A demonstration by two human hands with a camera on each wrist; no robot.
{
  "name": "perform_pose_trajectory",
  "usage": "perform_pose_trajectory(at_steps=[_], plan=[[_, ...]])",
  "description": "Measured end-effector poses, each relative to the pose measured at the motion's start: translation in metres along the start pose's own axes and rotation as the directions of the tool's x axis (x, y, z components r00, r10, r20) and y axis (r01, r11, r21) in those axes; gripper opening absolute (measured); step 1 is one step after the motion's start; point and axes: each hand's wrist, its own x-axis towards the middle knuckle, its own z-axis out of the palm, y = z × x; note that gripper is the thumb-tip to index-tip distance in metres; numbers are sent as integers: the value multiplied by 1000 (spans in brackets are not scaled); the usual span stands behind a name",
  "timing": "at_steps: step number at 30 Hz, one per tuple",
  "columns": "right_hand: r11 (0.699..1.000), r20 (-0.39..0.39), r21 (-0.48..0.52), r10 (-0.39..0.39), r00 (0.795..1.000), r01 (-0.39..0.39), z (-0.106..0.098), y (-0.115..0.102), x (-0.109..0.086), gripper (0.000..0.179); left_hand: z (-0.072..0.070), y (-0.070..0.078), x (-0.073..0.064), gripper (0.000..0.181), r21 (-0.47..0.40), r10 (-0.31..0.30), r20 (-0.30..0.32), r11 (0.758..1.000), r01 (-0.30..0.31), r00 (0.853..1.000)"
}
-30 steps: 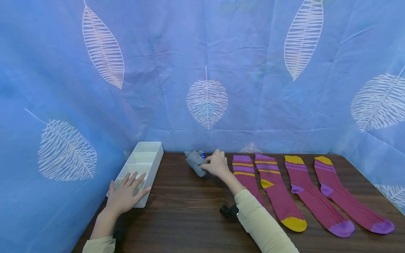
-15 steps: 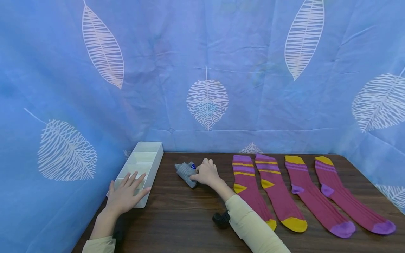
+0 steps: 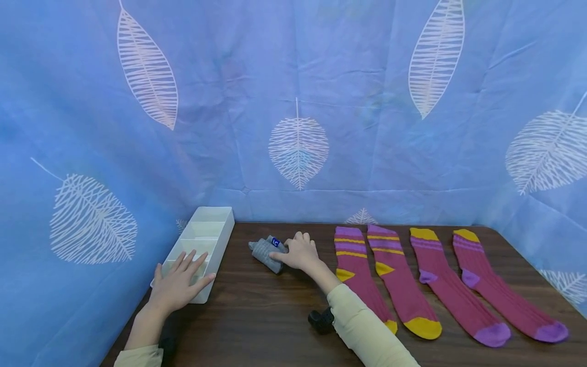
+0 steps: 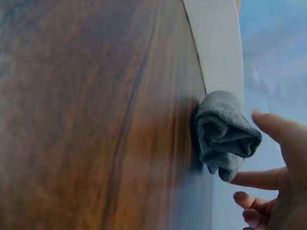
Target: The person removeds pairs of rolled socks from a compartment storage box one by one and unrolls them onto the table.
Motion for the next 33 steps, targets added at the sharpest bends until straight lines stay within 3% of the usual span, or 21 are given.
perform_pose_trajectory(at_steps=[5,9,12,17,21,25,29,33], plan=[[987,-75,138,-71,995,81,-3,3,2,51,-3,3,0,76,-17,8,-36,1000,-8,999],[959,-148,207,-164,975,192,-9,6,6,31,-7,15,2,75,-28,43,-84,999,-46,996],[949,-185,173,-232,955,264,-14,10,10,27,-9,27,7,75,-43,74,-113,996,-79,991],[922,-188,23,-375,908,386,-26,20,16,26,-9,51,19,74,-60,128,-129,989,-137,983],[865,-101,-163,-492,865,474,-35,27,19,30,-5,69,28,72,-51,182,-127,981,-189,975],[776,52,-322,-558,828,543,-37,31,21,39,1,85,34,71,-28,228,-95,973,-231,969],[716,177,-374,-569,803,590,-35,31,22,46,8,97,38,70,2,257,-13,967,-257,966],[688,248,-407,-550,797,601,-30,29,23,49,17,108,38,68,-4,282,86,959,-282,956]])
